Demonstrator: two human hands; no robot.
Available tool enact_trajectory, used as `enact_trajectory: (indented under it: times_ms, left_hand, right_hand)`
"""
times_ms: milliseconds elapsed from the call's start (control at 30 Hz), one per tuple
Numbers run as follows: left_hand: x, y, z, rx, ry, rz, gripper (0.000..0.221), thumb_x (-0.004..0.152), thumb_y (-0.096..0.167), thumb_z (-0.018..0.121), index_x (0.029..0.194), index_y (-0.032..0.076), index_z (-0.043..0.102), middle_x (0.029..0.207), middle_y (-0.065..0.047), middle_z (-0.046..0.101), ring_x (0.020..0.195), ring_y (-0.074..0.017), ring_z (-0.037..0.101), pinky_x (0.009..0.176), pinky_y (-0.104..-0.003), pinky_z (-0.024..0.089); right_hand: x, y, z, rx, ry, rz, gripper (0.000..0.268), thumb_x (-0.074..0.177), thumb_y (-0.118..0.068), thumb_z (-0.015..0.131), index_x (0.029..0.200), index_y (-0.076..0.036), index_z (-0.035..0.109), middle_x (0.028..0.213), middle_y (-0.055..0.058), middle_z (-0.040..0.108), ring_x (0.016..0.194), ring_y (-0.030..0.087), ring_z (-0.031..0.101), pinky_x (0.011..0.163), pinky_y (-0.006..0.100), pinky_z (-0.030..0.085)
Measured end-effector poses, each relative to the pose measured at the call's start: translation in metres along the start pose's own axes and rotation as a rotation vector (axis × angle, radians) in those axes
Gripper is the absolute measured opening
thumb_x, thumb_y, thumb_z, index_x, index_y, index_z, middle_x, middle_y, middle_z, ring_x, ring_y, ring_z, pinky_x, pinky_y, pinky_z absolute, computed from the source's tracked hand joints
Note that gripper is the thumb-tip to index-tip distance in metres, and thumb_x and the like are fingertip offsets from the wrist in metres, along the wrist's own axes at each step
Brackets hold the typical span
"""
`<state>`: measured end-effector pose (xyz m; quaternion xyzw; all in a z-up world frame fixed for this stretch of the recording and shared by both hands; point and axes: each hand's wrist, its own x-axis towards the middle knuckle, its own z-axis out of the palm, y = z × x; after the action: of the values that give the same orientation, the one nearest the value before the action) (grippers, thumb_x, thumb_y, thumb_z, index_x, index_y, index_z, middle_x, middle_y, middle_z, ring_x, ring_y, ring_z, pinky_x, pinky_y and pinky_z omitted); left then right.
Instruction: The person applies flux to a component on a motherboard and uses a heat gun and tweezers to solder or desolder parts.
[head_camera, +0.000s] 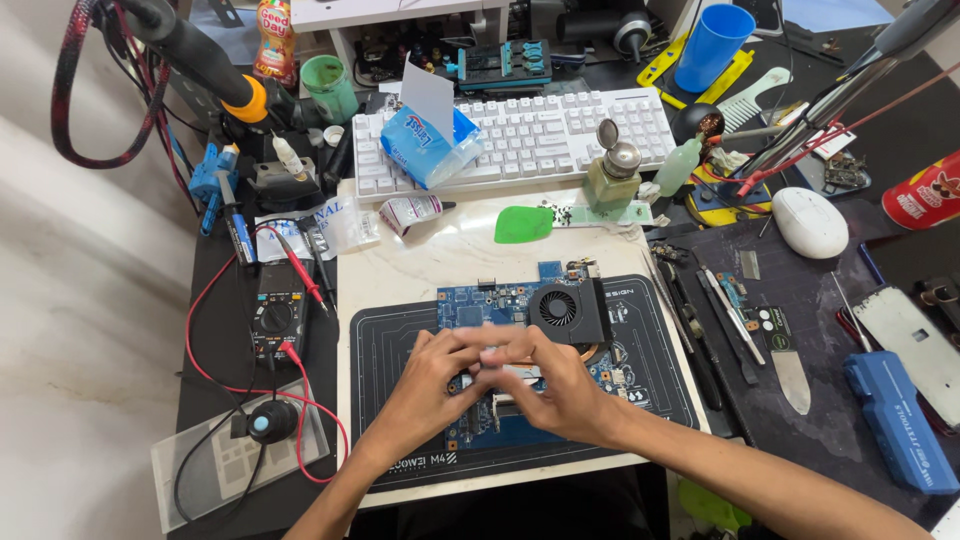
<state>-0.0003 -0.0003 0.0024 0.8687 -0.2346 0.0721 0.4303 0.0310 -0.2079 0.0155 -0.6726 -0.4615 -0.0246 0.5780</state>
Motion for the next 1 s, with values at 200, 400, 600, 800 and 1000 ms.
enact_trajectory:
  times_ms: [200, 400, 600, 800, 1000]
  left_hand:
    - [0.001, 0.0, 0.0, 0.035, -0.038, -0.056, 0.024, 0.083, 0.023, 0.077, 0.1, 0.005, 0.073, 0.088, -0.004, 0.061, 0.083, -0.022, 0.051, 0.081, -0.038, 0.039]
    - [-0.001, -0.003, 0.002, 0.045, -0.044, -0.069, 0.025, 0.085, 0.025, 0.078, 0.098, 0.005, 0.071, 0.087, -0.005, 0.059, 0.082, -0.0223, 0.051, 0.081, -0.038, 0.039]
    - [-0.002, -0.004, 0.002, 0.022, -0.018, -0.007, 0.039, 0.077, 0.024, 0.079, 0.109, 0.002, 0.071, 0.089, -0.007, 0.058, 0.083, -0.0236, 0.051, 0.08, -0.039, 0.037]
    - [-0.001, -0.005, 0.003, 0.05, -0.051, -0.07, 0.027, 0.085, 0.026, 0.08, 0.096, 0.004, 0.07, 0.09, -0.004, 0.061, 0.084, -0.022, 0.052, 0.082, -0.038, 0.039]
    - [-0.004, -0.008, 0.005, 0.048, -0.014, -0.02, 0.025, 0.084, 0.025, 0.078, 0.098, 0.005, 0.072, 0.093, -0.004, 0.062, 0.085, -0.0237, 0.051, 0.082, -0.039, 0.039]
  right_hand:
    - [0.008, -0.003, -0.003, -0.122, 0.048, -0.002, 0.021, 0.086, -0.004, 0.081, 0.098, -0.005, 0.065, 0.092, 0.006, 0.066, 0.089, 0.019, 0.069, 0.105, 0.043, 0.056]
    - [0.012, -0.008, -0.008, 0.016, -0.026, 0.103, 0.019, 0.094, 0.003, 0.068, 0.113, -0.002, 0.07, 0.1, 0.008, 0.071, 0.093, 0.02, 0.075, 0.12, 0.051, 0.041]
    - [0.016, -0.017, -0.01, -0.112, -0.113, -0.002, 0.024, 0.083, -0.005, 0.081, 0.098, 0.0, 0.062, 0.111, 0.016, 0.066, 0.098, 0.024, 0.071, 0.091, 0.036, 0.058]
    - [0.021, -0.017, -0.014, 0.002, -0.085, 0.064, 0.011, 0.094, 0.001, 0.073, 0.103, -0.003, 0.069, 0.102, 0.008, 0.072, 0.096, 0.02, 0.075, 0.11, 0.042, 0.054]
    - [0.024, -0.017, -0.019, 0.044, -0.172, 0.286, 0.017, 0.094, -0.003, 0.068, 0.111, -0.004, 0.071, 0.106, 0.008, 0.075, 0.099, 0.021, 0.078, 0.092, 0.037, 0.061]
